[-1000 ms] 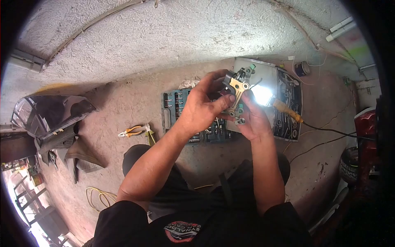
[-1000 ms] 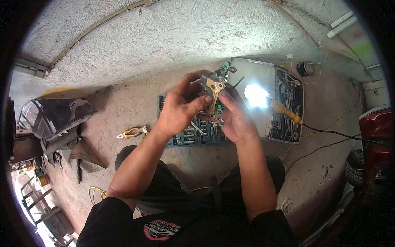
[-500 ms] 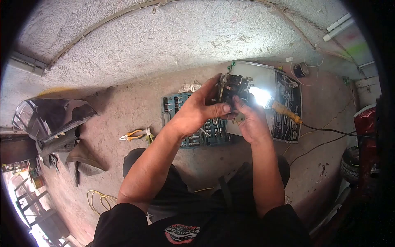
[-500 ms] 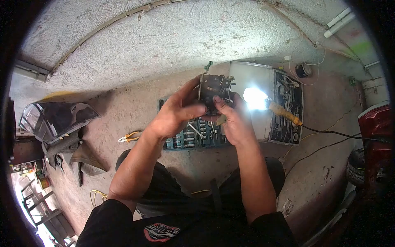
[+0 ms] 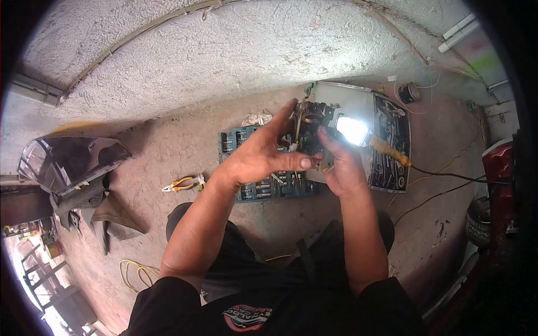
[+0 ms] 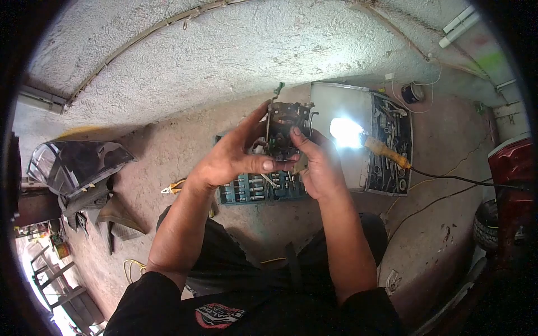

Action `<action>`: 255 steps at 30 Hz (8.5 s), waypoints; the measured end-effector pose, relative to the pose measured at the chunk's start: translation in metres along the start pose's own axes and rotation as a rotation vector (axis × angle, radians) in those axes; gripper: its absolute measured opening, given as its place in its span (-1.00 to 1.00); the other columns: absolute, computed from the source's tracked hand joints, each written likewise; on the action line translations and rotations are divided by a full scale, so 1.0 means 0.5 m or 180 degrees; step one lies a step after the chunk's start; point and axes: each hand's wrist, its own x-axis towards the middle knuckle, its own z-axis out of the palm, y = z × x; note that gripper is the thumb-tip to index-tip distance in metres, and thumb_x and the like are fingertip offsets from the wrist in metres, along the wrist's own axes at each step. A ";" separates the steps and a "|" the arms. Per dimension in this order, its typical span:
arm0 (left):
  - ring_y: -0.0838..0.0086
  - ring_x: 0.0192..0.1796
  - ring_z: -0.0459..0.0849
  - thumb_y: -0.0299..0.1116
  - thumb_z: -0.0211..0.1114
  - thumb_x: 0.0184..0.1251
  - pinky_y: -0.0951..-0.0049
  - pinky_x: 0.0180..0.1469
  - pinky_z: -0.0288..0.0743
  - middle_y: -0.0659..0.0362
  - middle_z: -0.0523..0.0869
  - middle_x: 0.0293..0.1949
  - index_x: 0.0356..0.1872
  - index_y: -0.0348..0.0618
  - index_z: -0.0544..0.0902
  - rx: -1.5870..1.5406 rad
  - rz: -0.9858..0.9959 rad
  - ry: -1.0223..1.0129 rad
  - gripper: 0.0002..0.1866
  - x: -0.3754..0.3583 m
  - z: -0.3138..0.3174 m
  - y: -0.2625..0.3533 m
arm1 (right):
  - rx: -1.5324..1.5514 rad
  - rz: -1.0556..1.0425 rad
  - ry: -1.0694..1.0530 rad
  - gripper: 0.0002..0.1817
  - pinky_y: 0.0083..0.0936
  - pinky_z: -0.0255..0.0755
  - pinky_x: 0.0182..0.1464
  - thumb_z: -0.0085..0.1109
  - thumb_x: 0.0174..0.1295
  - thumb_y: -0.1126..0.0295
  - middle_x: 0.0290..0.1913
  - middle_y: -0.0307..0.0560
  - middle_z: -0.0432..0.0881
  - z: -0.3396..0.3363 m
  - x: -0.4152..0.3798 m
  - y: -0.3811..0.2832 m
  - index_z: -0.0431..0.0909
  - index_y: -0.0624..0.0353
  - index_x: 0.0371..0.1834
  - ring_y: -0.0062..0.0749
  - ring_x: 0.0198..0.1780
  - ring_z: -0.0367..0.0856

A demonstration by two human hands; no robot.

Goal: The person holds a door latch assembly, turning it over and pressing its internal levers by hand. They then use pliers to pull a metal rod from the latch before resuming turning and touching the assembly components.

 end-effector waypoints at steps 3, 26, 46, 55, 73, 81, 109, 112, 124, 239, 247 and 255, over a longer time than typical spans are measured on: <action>0.13 0.51 0.34 -0.31 0.63 0.14 0.22 0.45 0.38 -0.22 0.21 0.54 0.63 -0.28 -0.29 -0.0546 0.0116 -0.0178 0.30 -0.003 0.009 0.013 | -0.0050 -0.0124 -0.0005 -0.62 -0.22 0.75 -0.10 0.26 0.42 0.27 0.04 -0.06 0.70 0.000 -0.002 -0.008 0.52 0.20 0.21 -0.31 0.00 0.74; 0.16 0.42 0.46 -0.60 0.55 0.14 0.23 0.47 0.29 -0.14 0.40 0.44 0.65 -0.18 -0.21 -0.1093 0.0157 0.0157 0.22 0.005 0.042 -0.015 | -0.0630 -0.1078 0.0624 -0.60 -0.42 0.37 0.27 0.34 0.39 0.21 0.03 -0.14 0.66 -0.003 0.012 0.012 0.57 0.25 0.14 -0.45 0.11 0.58; 0.26 0.37 0.52 -0.56 0.52 0.14 0.26 0.39 0.42 -0.06 0.46 0.39 0.51 -0.38 0.19 -0.0796 -0.0075 0.0109 -0.08 0.013 0.048 -0.042 | -0.0341 -0.1047 0.0742 -0.60 -0.43 0.42 0.20 0.41 0.32 0.24 0.01 -0.16 0.66 -0.045 0.048 0.030 0.58 0.21 0.11 -0.45 0.05 0.60; 0.04 0.37 0.54 -0.55 0.50 0.13 0.12 0.40 0.45 -0.15 0.48 0.32 0.46 -0.34 0.20 -0.2530 -0.0058 0.0037 -0.12 0.008 0.026 -0.048 | -0.0440 -0.1105 -0.0136 -0.39 -0.27 0.45 0.22 0.06 0.44 0.02 0.25 0.00 0.59 -0.014 0.023 -0.001 0.45 0.34 0.31 -0.33 0.26 0.55; 0.17 0.29 0.57 -0.48 0.65 0.00 0.17 0.33 0.47 -0.16 0.54 0.29 0.39 -0.28 0.19 0.0193 0.0241 0.0986 -0.04 0.009 0.062 -0.046 | 0.0293 -0.0392 0.0129 -0.39 -0.19 0.55 0.13 -0.08 0.51 -0.18 0.17 -0.01 0.58 0.006 0.022 0.025 0.43 0.09 0.33 -0.20 0.15 0.58; 0.21 0.30 0.59 -0.28 0.67 0.06 0.16 0.37 0.42 -0.09 0.64 0.20 0.39 -0.34 0.33 0.0898 0.0129 0.1121 -0.09 0.002 0.069 -0.035 | 0.0764 -0.0212 -0.0109 -0.37 -0.20 0.49 0.13 -0.08 0.48 -0.25 0.02 -0.13 0.69 -0.003 0.020 0.012 0.53 0.10 0.20 -0.26 0.11 0.62; 0.18 0.26 0.63 -0.17 0.63 0.13 0.24 0.34 0.43 -0.16 0.69 0.13 0.31 -0.41 0.50 0.1211 0.0103 0.1187 -0.21 -0.011 0.063 -0.031 | 0.0766 -0.0410 -0.0058 -0.57 -0.27 0.51 0.18 0.11 0.44 0.05 -0.01 -0.08 0.70 -0.012 0.035 0.017 0.59 0.19 0.11 -0.27 0.05 0.66; 0.20 0.27 0.63 -0.21 0.61 0.16 0.24 0.33 0.44 -0.13 0.70 0.11 0.32 -0.42 0.48 0.1255 0.0124 0.1125 -0.23 -0.014 0.064 -0.021 | 0.0703 -0.0358 -0.0142 -0.43 -0.16 0.47 0.25 0.03 0.45 -0.03 0.07 0.05 0.69 -0.028 0.043 0.020 0.55 0.30 0.19 -0.14 0.13 0.64; 0.32 0.21 0.63 -0.24 0.55 0.26 0.19 0.28 0.51 -0.03 0.71 0.10 0.28 -0.36 0.51 -0.0021 -0.0034 0.0927 -0.35 -0.006 0.060 -0.027 | 0.0028 -0.0392 0.0151 -0.40 -0.19 0.47 0.24 0.01 0.47 -0.09 0.09 0.01 0.69 -0.011 0.029 0.002 0.51 0.24 0.24 -0.24 0.13 0.66; 0.25 0.31 0.61 -0.57 0.53 0.10 0.23 0.37 0.48 -0.01 0.64 0.27 0.42 -0.18 0.44 0.0289 0.0032 0.1398 -0.22 -0.125 0.281 -0.006 | -0.1931 0.0994 -0.3690 0.26 -0.22 0.13 0.57 0.53 -0.18 -0.09 0.53 0.15 0.28 -0.111 0.016 -0.150 0.12 0.37 0.57 -0.10 0.53 0.30; 0.13 0.37 0.57 -0.34 0.55 0.20 0.17 0.39 0.47 -0.09 0.60 0.32 0.46 -0.23 0.37 -0.0405 -0.0029 0.1941 -0.20 -0.113 0.281 0.009 | 0.0199 0.1892 -0.2034 -0.03 0.06 0.43 0.41 0.29 0.12 0.08 0.53 0.31 0.24 -0.168 -0.012 -0.107 0.13 0.33 0.55 0.16 0.48 0.36; 0.23 -0.19 0.74 0.18 0.18 0.50 0.23 -0.09 0.59 -0.02 0.78 -0.31 -0.07 -0.39 0.69 0.0930 -0.1310 0.1610 -0.35 -0.130 0.264 0.017 | 0.0967 0.1756 -0.2093 -0.15 0.24 0.55 0.22 0.15 0.30 0.03 0.51 0.43 0.22 -0.162 -0.014 -0.108 0.13 0.26 0.56 0.35 0.38 0.44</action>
